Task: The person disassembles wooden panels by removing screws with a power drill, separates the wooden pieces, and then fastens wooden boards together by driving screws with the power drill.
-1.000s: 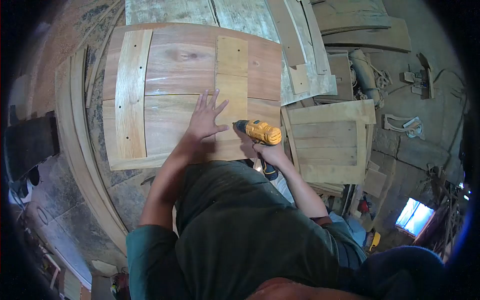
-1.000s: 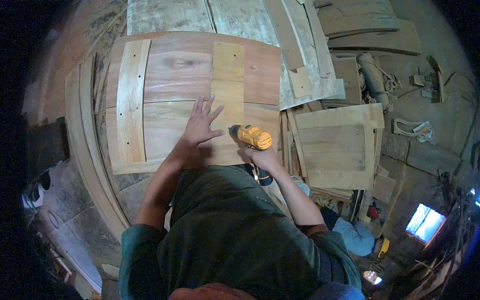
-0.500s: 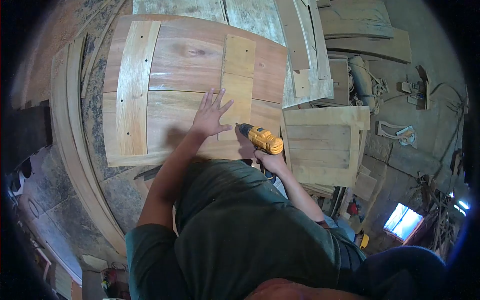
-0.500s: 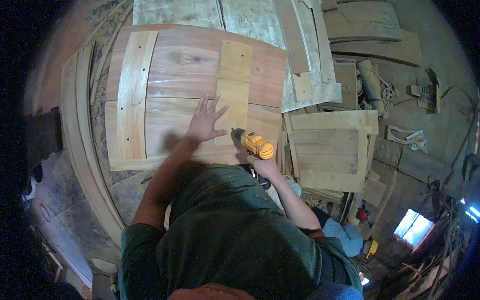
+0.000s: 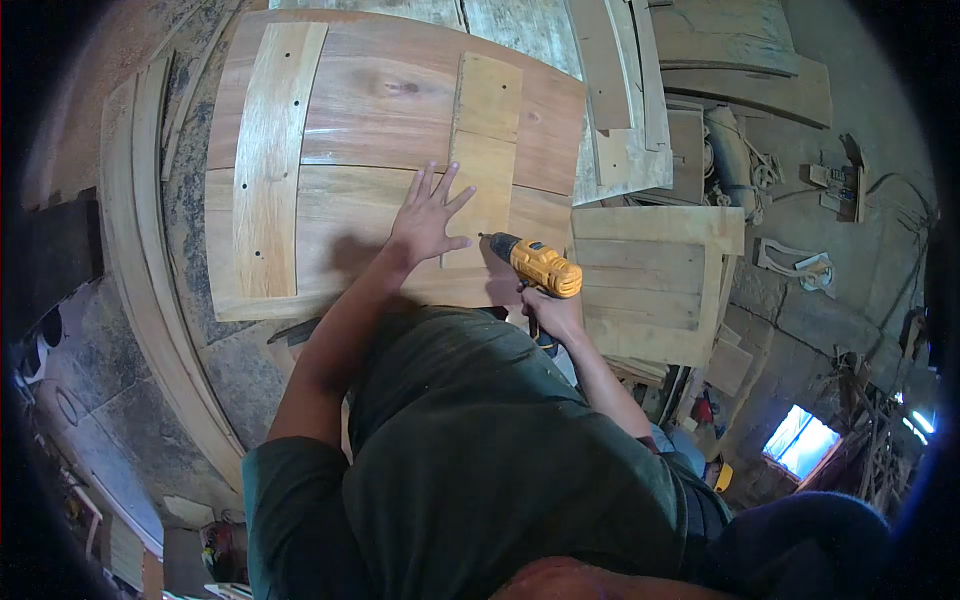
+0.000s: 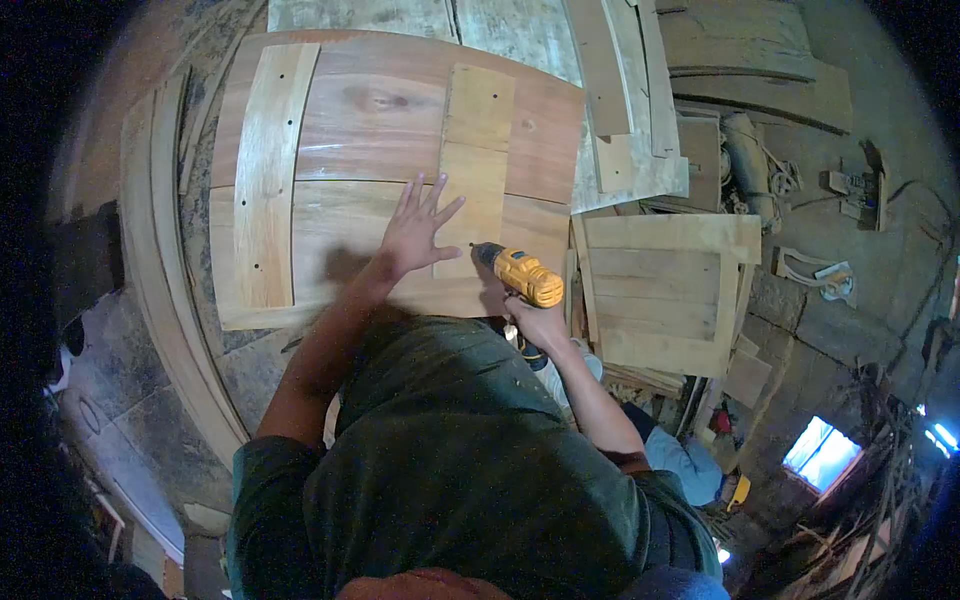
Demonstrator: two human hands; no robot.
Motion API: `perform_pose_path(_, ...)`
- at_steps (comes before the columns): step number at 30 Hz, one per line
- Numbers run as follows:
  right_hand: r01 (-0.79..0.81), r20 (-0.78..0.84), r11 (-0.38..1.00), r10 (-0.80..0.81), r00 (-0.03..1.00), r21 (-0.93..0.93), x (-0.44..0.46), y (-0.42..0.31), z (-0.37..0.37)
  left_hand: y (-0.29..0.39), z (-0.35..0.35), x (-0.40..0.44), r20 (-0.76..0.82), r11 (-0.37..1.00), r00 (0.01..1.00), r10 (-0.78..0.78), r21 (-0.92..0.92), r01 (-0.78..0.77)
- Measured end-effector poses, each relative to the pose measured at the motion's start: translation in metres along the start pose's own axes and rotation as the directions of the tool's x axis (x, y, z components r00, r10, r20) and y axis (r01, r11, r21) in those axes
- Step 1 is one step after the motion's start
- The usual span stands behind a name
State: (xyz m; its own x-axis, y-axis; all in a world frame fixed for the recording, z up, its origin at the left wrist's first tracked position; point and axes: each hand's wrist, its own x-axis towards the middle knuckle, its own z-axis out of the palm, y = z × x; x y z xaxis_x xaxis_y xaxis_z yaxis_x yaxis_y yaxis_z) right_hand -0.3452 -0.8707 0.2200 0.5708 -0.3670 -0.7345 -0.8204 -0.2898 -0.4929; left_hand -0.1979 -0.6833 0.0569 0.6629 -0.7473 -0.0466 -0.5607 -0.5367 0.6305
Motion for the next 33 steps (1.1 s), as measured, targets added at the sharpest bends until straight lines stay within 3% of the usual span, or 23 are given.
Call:
perform_pose_path(14,0.024,0.037,0.999,-0.023,0.999,-0.048,0.007,0.003,-0.001,0.001,0.001,0.002,0.012,1.0,1.0,-0.011,0.01,0.011)
perform_pose_path(17,-0.054,0.058,0.994,0.06,0.997,-0.092,0.003,-0.011,-0.002,0.0,0.002,0.001,-0.017,1.0,1.0,0.003,0.008,-0.003)
perform_pose_path(19,0.143,0.007,0.985,-0.143,0.99,-0.099,0.007,-0.01,0.002,0.004,0.001,0.004,-0.005,1.0,1.0,0.004,0.012,-0.004)
perform_pose_path(22,0.277,0.15,0.96,-0.279,0.949,0.034,0.012,-0.019,-0.002,0.002,-0.001,-0.001,-0.03,1.0,0.999,0.015,-0.006,-0.015)
perform_pose_path(26,0.372,0.077,0.902,-0.364,0.928,-0.218,0.028,-0.001,-0.003,0.001,-0.004,-0.004,-0.041,1.0,0.999,0.001,0.003,-0.001)
perform_pose_path(28,0.085,0.031,0.991,-0.082,0.996,-0.1,0.022,-0.011,-0.003,0.0,0.0,-0.005,-0.06,1.0,0.998,0.017,-0.01,-0.018)
perform_pose_path(31,0.121,0.0,0.985,-0.122,0.993,-0.126,0.019,-0.014,0.003,0.001,0.0,-0.005,-0.051,1.0,0.999,0.005,0.0,-0.005)
perform_pose_path(32,0.023,0.048,0.979,-0.014,0.999,-0.203,0.017,-0.02,0.0,-0.003,-0.001,-0.002,-0.059,1.0,0.998,0.008,0.001,-0.008)
perform_pose_path(33,0.019,0.043,0.978,-0.01,0.999,-0.208,0.014,-0.023,0.002,-0.002,-0.004,-0.002,-0.052,1.0,0.999,0.004,0.015,-0.004)
